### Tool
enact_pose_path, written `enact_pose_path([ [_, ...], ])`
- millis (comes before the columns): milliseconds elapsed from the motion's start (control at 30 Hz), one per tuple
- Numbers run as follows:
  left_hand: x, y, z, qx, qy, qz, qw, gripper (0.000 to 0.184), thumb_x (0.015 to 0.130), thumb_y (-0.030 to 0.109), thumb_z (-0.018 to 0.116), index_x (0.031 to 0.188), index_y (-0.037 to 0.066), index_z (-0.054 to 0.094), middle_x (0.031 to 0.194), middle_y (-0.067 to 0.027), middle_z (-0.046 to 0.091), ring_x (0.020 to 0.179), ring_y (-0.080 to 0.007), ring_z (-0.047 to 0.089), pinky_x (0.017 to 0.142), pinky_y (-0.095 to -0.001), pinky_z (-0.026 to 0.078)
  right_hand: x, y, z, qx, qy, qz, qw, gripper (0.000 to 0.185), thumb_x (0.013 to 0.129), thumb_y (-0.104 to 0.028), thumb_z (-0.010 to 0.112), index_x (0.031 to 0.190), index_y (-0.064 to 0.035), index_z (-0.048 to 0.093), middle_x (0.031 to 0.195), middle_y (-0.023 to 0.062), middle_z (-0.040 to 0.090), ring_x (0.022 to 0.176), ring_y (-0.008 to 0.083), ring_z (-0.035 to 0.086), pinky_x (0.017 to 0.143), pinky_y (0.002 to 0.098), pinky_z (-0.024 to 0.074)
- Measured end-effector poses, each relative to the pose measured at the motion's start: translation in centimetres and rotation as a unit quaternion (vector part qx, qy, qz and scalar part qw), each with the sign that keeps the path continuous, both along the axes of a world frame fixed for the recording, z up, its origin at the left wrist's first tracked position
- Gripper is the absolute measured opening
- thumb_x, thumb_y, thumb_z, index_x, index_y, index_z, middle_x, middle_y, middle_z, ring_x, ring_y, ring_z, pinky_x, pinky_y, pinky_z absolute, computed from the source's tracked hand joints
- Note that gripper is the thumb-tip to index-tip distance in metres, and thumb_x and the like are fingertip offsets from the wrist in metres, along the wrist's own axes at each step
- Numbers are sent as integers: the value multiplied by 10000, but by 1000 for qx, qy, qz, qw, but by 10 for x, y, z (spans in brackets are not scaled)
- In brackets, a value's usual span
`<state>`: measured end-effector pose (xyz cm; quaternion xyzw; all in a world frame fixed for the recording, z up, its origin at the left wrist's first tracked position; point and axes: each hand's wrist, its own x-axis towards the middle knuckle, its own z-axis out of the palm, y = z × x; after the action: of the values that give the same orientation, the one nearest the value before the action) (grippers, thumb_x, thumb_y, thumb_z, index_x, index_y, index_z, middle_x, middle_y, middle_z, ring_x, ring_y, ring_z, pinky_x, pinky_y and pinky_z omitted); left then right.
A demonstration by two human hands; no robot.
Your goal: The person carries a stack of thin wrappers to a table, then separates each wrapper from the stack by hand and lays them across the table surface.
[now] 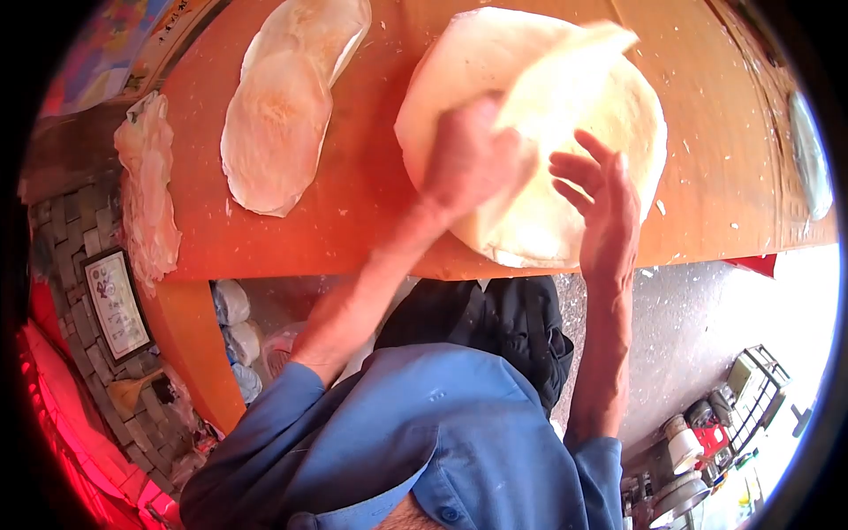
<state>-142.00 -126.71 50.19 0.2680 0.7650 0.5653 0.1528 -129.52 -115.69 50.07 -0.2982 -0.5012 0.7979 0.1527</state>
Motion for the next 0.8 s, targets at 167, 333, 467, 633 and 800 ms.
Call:
enact_pose_path([
  [167,-108,-108,48,84,-97,58,990,370,807,167,713,1127,1,629,920,-81,681,772,-160,657,724,-291,547,40,27,-25,127,-118,-86,981,468,1014,-378,417,1248,-6,577,1001,145,673,958,206,641,855,336,510],
  [333,-233,-266,92,175,-46,183,966,421,866,83,652,1243,-65,538,1194,-164,616,1065,-249,618,909,-358,515,71,40,-36,127,-180,-123,968,446,977,-371,530,1226,-7,593,979,115,670,918,170,634,814,307,514],
  [467,-317,-435,7,137,-58,342,928,419,896,99,650,1263,-50,512,1243,-162,582,1122,-267,581,950,-354,489,93,51,-59,256,-242,-179,918,433,916,-315,657,1195,10,595,959,69,643,835,141,609,750,280,511],
  [633,-168,-336,-34,-69,-77,346,933,385,891,168,664,1196,-19,522,1014,-100,644,940,-188,644,806,-287,530,94,48,-52,94,-214,-161,959,442,897,-229,633,1262,3,545,979,79,646,811,142,635,688,246,528],
  [800,-16,-173,-76,2,-356,112,928,532,927,151,618,1368,-53,401,1145,-174,594,987,-269,646,810,-382,573,81,57,-40,0,-161,-181,970,535,870,-204,695,1286,50,475,925,94,622,688,159,621,610,250,523],
])
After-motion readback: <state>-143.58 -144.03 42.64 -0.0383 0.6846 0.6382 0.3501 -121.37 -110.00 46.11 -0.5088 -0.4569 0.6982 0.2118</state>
